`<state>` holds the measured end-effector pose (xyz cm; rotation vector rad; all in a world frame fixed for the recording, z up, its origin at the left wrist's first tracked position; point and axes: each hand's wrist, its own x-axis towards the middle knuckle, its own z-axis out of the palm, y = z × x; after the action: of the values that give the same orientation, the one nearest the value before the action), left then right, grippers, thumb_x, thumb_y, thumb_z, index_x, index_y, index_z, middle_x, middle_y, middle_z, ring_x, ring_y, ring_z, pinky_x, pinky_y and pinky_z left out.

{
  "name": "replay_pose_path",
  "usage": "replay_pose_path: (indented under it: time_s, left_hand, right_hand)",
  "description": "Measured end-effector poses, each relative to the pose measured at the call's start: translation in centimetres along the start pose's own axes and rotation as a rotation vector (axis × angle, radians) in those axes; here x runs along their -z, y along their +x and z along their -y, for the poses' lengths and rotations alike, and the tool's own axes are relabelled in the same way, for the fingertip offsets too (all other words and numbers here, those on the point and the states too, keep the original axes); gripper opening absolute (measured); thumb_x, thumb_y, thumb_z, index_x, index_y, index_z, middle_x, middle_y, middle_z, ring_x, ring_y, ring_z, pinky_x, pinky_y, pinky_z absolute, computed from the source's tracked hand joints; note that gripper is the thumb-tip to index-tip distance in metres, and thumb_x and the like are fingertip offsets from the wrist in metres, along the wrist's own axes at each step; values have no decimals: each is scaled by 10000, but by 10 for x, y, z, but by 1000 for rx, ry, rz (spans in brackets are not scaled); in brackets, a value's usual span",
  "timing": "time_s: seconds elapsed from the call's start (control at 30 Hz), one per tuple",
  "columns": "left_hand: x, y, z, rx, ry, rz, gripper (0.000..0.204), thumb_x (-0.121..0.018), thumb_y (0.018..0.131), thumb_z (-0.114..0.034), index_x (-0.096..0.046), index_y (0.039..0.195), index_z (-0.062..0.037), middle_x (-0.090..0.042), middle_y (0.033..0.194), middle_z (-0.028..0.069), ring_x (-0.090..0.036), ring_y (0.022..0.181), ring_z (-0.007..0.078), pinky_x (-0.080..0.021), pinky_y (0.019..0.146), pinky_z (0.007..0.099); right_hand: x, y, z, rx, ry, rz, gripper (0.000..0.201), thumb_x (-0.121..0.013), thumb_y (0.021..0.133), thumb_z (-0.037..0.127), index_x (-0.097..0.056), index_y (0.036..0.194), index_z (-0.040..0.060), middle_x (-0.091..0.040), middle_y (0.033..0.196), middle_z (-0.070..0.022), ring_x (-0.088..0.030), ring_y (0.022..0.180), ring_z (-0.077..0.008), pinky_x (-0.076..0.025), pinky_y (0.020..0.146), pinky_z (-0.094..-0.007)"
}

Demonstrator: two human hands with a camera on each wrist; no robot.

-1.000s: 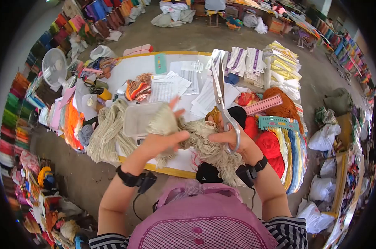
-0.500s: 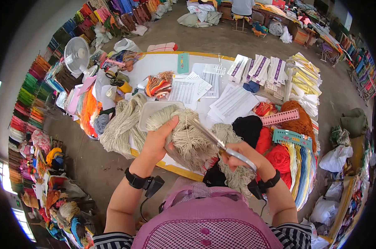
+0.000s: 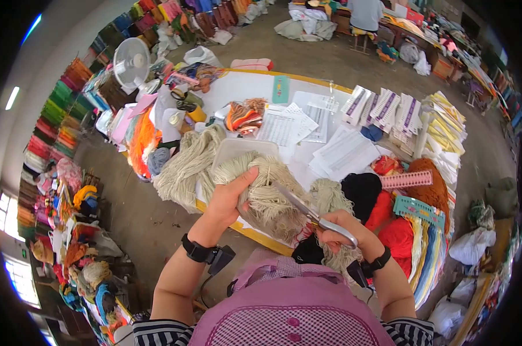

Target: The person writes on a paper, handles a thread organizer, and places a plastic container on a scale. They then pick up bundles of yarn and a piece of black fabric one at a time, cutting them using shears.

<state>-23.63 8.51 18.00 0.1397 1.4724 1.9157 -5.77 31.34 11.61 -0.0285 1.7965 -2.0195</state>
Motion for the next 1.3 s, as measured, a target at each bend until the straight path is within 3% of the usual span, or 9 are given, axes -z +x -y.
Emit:
replay_pose_path:
  time_s: [0.07,0.1,0.2,0.27,0.33,0.43,0.53,1.1,1.3]
  left_hand:
    - [14,-13,-5,-55,53,-50,319,-669,901,-229,-612,1152,-41,-682,956,38,-595,620,67,-394,396,189]
    - [22,-19,-9,-97,107,-82,351,-658,907,-242,-600,1180,-29,-680,1014,67,-604,650,82,-403,403,189]
    - [64,-58,-49,-256,181,-124,440,-614,928,-266,-537,1260,11,-635,1173,129,-629,743,122,-449,420,194]
    - [100,-83,-88,-347,251,-227,492,-563,952,-286,-481,1309,42,-570,1285,182,-639,824,162,-492,444,198]
    - [136,-99,-129,-385,153,-436,519,-536,963,-308,-452,1321,59,-583,1262,202,-641,719,150,-513,458,203]
    - [180,-115,-168,-343,-155,-216,542,-491,982,-346,-452,1312,82,-680,1038,179,-557,495,98,-534,489,242]
    - [186,-95,-166,-329,-254,-344,566,-476,993,-370,-421,1360,57,-698,932,140,-538,493,72,-512,493,215]
    - [401,273,-104,53,-762,-457,460,-504,973,-291,-422,1285,37,-626,1053,171,-630,834,233,-526,810,337]
    - [464,379,-60,-89,-376,-294,443,-519,968,-306,-417,1310,-43,-609,1149,138,-616,1000,281,-501,882,424]
  right_hand:
    - [-4,7,1,63,90,-84,172,-677,852,174,-590,811,31,-560,546,-10,-542,433,-87,-413,414,-225]
    - [-5,8,9,84,-8,-112,582,-665,804,579,-549,709,17,-533,557,-30,-543,473,-110,-416,433,-235]
    - [14,19,-25,184,128,-148,419,-690,837,414,-563,785,19,-565,556,-32,-560,472,-106,-416,432,-229]
    - [17,20,-28,217,114,-166,596,-664,800,606,-556,778,20,-539,556,-25,-551,490,-113,-414,442,-233]
    - [22,23,-29,220,131,-257,667,-636,776,685,-551,769,24,-506,552,-18,-533,490,-114,-417,449,-237]
    - [29,33,-35,195,105,-363,691,-610,777,711,-540,753,23,-486,545,-18,-526,474,-116,-413,439,-239]
    - [33,48,-37,198,88,-471,703,-594,782,720,-530,735,21,-492,545,-26,-527,460,-123,-406,424,-243]
    - [9,161,-45,4,323,-973,601,-482,895,648,-521,863,49,-430,536,-5,-454,432,-137,-359,420,-261]
    - [0,167,-39,-98,251,-1099,624,-481,890,660,-525,848,39,-432,537,-10,-455,435,-141,-351,421,-258]
